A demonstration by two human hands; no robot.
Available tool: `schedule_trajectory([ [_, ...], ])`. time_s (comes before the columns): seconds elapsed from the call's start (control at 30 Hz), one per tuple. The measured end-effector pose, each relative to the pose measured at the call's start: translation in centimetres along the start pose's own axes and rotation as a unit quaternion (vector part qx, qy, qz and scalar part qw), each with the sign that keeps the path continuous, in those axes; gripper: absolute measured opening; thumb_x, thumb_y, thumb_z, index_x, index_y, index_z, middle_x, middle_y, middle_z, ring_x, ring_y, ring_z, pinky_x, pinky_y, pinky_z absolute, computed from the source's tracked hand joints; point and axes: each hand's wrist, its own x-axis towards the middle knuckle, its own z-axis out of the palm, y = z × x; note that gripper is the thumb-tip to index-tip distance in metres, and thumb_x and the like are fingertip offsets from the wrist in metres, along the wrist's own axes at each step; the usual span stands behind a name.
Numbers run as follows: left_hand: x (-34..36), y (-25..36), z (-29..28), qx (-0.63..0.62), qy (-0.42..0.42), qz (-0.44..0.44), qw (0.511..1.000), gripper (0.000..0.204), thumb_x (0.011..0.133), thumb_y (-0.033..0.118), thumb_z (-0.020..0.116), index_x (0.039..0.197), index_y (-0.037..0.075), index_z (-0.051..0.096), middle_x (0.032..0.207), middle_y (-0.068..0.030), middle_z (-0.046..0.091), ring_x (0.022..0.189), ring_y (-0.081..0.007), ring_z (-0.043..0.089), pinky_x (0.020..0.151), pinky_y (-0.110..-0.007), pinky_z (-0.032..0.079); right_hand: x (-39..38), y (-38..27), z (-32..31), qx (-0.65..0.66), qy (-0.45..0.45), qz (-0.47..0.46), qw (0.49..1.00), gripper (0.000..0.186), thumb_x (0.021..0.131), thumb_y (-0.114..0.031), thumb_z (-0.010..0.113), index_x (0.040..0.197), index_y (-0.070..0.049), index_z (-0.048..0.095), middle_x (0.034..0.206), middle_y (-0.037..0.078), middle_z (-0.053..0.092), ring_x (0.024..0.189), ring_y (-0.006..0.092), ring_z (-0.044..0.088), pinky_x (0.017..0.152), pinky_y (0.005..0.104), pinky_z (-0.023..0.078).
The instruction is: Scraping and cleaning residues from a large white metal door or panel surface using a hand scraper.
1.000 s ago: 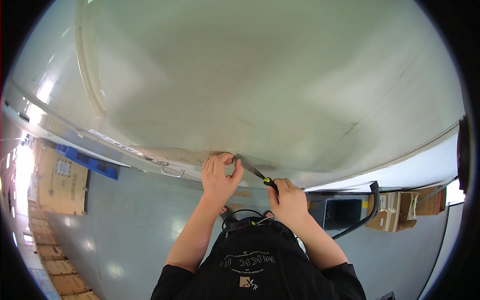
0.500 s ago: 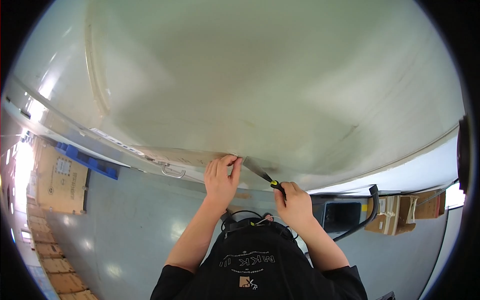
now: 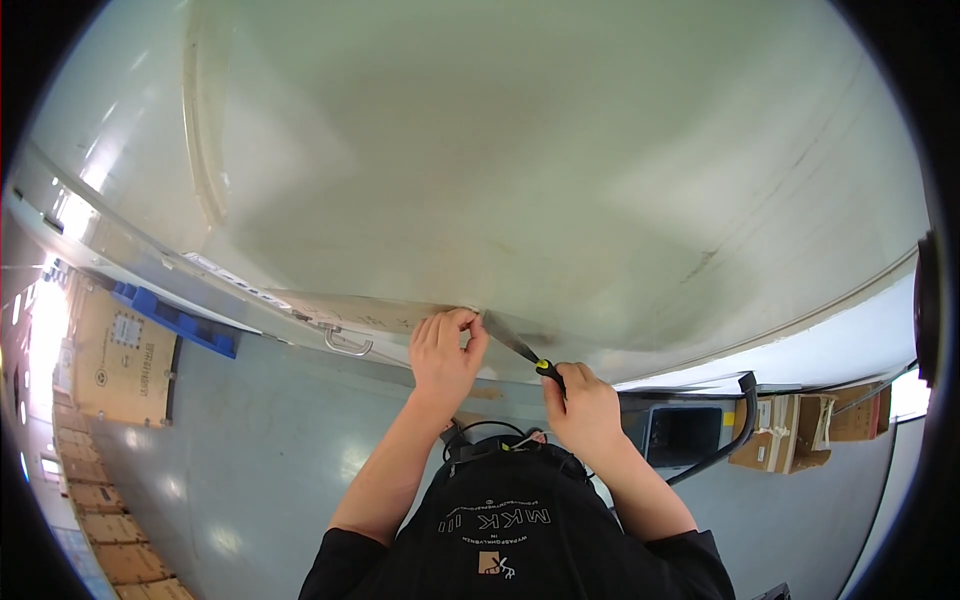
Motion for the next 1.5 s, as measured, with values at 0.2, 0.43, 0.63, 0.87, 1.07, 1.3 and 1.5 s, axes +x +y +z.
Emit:
schedule_trajectory([
  [0.2,0.1,0.0,0.1,0.0,0.003,0.01,1.0,0.021,0.08,0.001,0.076,0.093,0.009,0.062,0.081,-0.0047,0.067,0.073,-0.0266,0.065,0.069,-0.04,0.05,0.4,-0.4,-0.1,0.006,-0.005,0.017,1.0,0.017,0.093,-0.017,0.069,0.1,-0.002,0.064,0.085,0.017,0.066,0.068,0.0402,0.066,0.06,0.0471,0.053],
  [0.43,0.0,-0.1,0.2,0.006,0.001,0.016,1.0,0.022,0.079,0.001,0.076,0.093,0.009,0.061,0.08,-0.0051,0.066,0.072,-0.0275,0.064,0.068,-0.04,0.049,0.3,0.0,-0.1,0.013,0.004,0.015,1.0,0.018,0.092,-0.017,0.07,0.1,-0.002,0.064,0.085,0.017,0.066,0.068,0.0399,0.066,0.06,0.0471,0.053],
  [0.63,0.0,-0.3,0.2,0.005,-0.001,0.014,1.0,0.023,0.076,0.0,0.076,0.091,0.009,0.061,0.081,-0.0038,0.067,0.073,-0.0263,0.065,0.069,-0.04,0.049,0.0,0.3,-0.3,0.006,0.001,0.02,1.0,0.018,0.092,-0.017,0.071,0.1,-0.002,0.064,0.085,0.017,0.067,0.068,0.0396,0.066,0.06,0.0467,0.053],
  [0.87,0.2,-0.2,0.1,-0.007,-0.001,0.02,1.0,0.021,0.079,0.001,0.075,0.092,0.008,0.061,0.08,-0.0054,0.066,0.073,-0.0273,0.063,0.068,-0.041,0.049,0.4,0.1,-0.1,-0.008,-0.007,0.019,1.0,0.017,0.093,-0.017,0.069,0.099,-0.002,0.064,0.085,0.017,0.067,0.07,0.0396,0.067,0.062,0.0469,0.054],
  [1.07,0.2,-0.2,0.2,-0.008,-0.005,0.016,1.0,0.021,0.079,0.001,0.075,0.092,0.008,0.06,0.081,-0.0059,0.066,0.073,-0.0275,0.064,0.069,-0.041,0.049,0.8,0.0,-0.1,-0.013,-0.004,0.022,1.0,0.016,0.093,-0.017,0.07,0.098,-0.002,0.065,0.084,0.017,0.067,0.071,0.0399,0.067,0.062,0.047,0.054],
  [1.3,0.2,-0.3,0.1,-0.008,-0.004,0.016,1.0,0.02,0.079,0.001,0.075,0.092,0.008,0.061,0.08,-0.0061,0.066,0.073,-0.028,0.064,0.069,-0.041,0.049,0.6,0.4,-1.0,-0.011,-0.011,0.02,1.0,0.016,0.092,-0.016,0.07,0.098,-0.002,0.065,0.085,0.017,0.067,0.07,0.0396,0.067,0.062,0.0463,0.054],
  [1.5,0.2,-0.2,0.0,-0.006,-0.004,0.021,1.0,0.021,0.079,0.001,0.075,0.091,0.008,0.061,0.08,-0.0055,0.066,0.072,-0.0278,0.063,0.068,-0.041,0.049,1.1,0.1,-1.1,-0.017,-0.008,0.008,1.0,0.016,0.092,-0.016,0.07,0.099,-0.002,0.065,0.085,0.017,0.067,0.069,0.0392,0.067,0.062,0.0462,0.054],
])
